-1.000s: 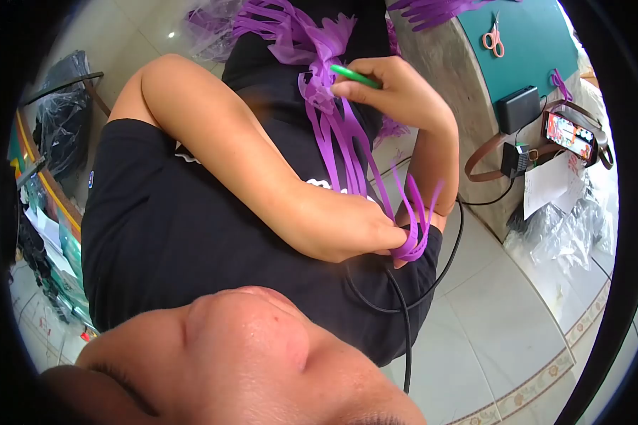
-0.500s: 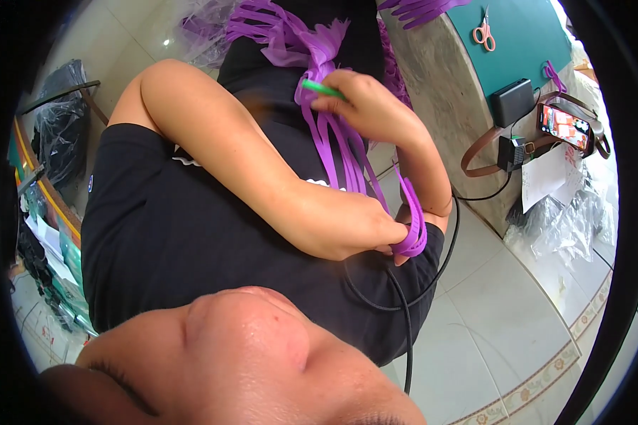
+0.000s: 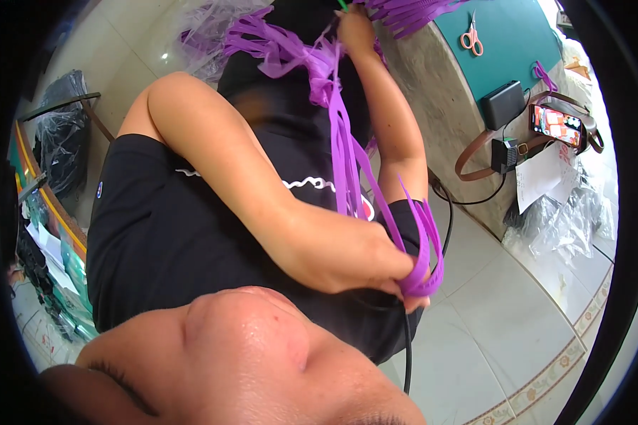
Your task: Crocheting purple fabric strips using a green crochet hook at a workshop table.
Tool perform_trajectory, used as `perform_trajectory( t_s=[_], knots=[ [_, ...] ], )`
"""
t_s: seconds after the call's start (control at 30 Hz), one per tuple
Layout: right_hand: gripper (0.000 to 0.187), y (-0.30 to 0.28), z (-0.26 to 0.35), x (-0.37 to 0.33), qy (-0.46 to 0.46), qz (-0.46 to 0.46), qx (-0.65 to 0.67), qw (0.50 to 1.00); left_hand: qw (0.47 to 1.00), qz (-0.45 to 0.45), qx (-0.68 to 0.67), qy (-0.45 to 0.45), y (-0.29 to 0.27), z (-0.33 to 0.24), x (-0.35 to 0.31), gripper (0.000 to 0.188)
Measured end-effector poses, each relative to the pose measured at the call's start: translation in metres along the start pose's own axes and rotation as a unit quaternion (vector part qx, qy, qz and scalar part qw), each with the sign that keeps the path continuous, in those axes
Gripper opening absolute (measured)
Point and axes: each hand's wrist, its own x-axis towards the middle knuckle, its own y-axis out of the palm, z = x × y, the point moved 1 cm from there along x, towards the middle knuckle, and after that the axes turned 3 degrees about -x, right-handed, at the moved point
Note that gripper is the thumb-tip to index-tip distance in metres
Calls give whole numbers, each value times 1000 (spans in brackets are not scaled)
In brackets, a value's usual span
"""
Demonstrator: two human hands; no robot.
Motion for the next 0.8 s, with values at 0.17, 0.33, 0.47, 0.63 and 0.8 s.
perform_trajectory(
  t_s=[0.17, 0.33, 0.47, 0.63, 0.8],
  knots=[
    [20, 40, -89, -35, -10, 99, -253, 962, 995, -19, -57, 77, 17, -13, 7, 16],
    [34, 39, -214, -75, 147, 107, -350, 919, 973, 52, -223, -11, 33, -34, 14, 17],
    [36, 14, -269, -100, 647, 554, -161, 499, 973, 23, -216, 74, 32, -25, 9, 19],
    [35, 11, -266, -232, 425, 293, -233, 824, 986, 75, -147, 15, 14, -25, 20, 16],
    [32, -80, -119, -175, 47, -6, -155, 987, 994, -87, -18, -63, -92, -34, 63, 16]
  ],
)
